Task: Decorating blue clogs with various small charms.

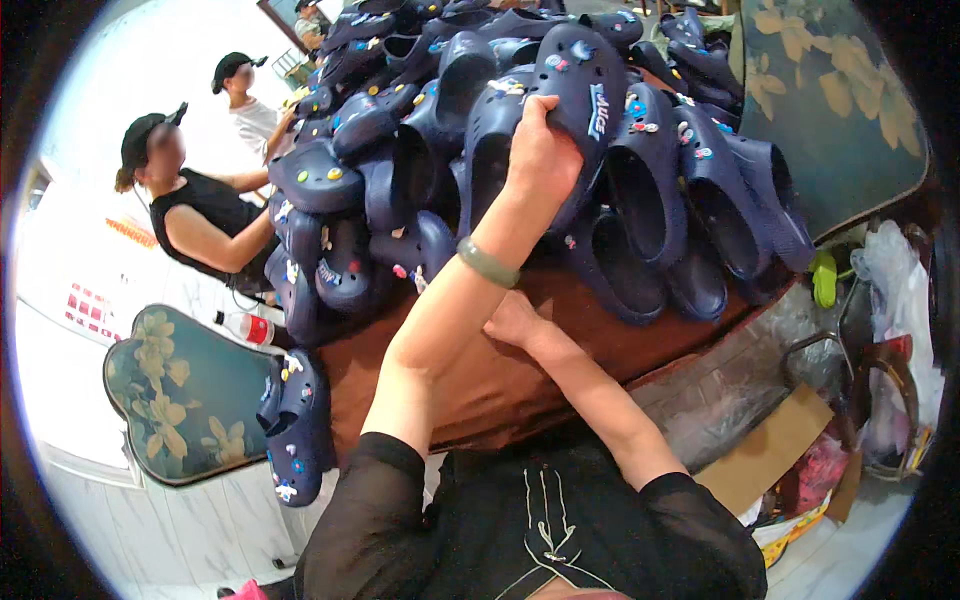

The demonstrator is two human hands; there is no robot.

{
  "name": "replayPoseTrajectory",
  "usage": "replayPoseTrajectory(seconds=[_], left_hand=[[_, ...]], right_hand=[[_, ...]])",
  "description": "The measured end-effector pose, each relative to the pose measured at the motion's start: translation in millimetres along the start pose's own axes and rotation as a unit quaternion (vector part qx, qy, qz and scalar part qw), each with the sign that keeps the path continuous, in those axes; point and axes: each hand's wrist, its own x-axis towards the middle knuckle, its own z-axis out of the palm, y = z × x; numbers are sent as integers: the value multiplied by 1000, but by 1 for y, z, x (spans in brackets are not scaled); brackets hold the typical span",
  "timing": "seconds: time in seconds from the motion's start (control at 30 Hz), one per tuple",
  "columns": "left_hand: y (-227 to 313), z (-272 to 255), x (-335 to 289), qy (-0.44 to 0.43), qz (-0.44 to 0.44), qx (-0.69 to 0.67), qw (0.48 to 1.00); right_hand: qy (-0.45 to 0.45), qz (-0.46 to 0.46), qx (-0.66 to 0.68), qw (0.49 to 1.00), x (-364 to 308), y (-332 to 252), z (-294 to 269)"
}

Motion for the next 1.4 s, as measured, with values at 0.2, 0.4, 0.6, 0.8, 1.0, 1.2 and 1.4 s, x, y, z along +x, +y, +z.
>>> replayPoseTrajectory(seconds=[0.2, 0.4, 0.6, 0.8, 1.0, 1.2, 1.4], left_hand=[[62, -16, -162, 121, 135, 311, 933], [99, -96, -270, 182, -41, 206, 961], [85, -189, -302, 280, -12, 217, 935], [75, -219, -300, 308, -21, 251, 917], [79, -209, -296, 321, -24, 228, 919], [83, -190, -290, 337, -9, 230, 913], [85, -205, -286, 258, -43, 233, 937]], right_hand=[[95, -28, 115, 988, 11, -3, 0], [153, 76, 357, 918, 17, 2, -15], [45, 140, 350, 925, 16, -29, -24], [-149, -12, 132, 980, 12, -44, -22], [-148, -94, -33, 984, 20, -56, -22], [-37, -166, -156, 973, 22, -56, -10], [-20, -105, -103, 989, 36, -33, -5]])
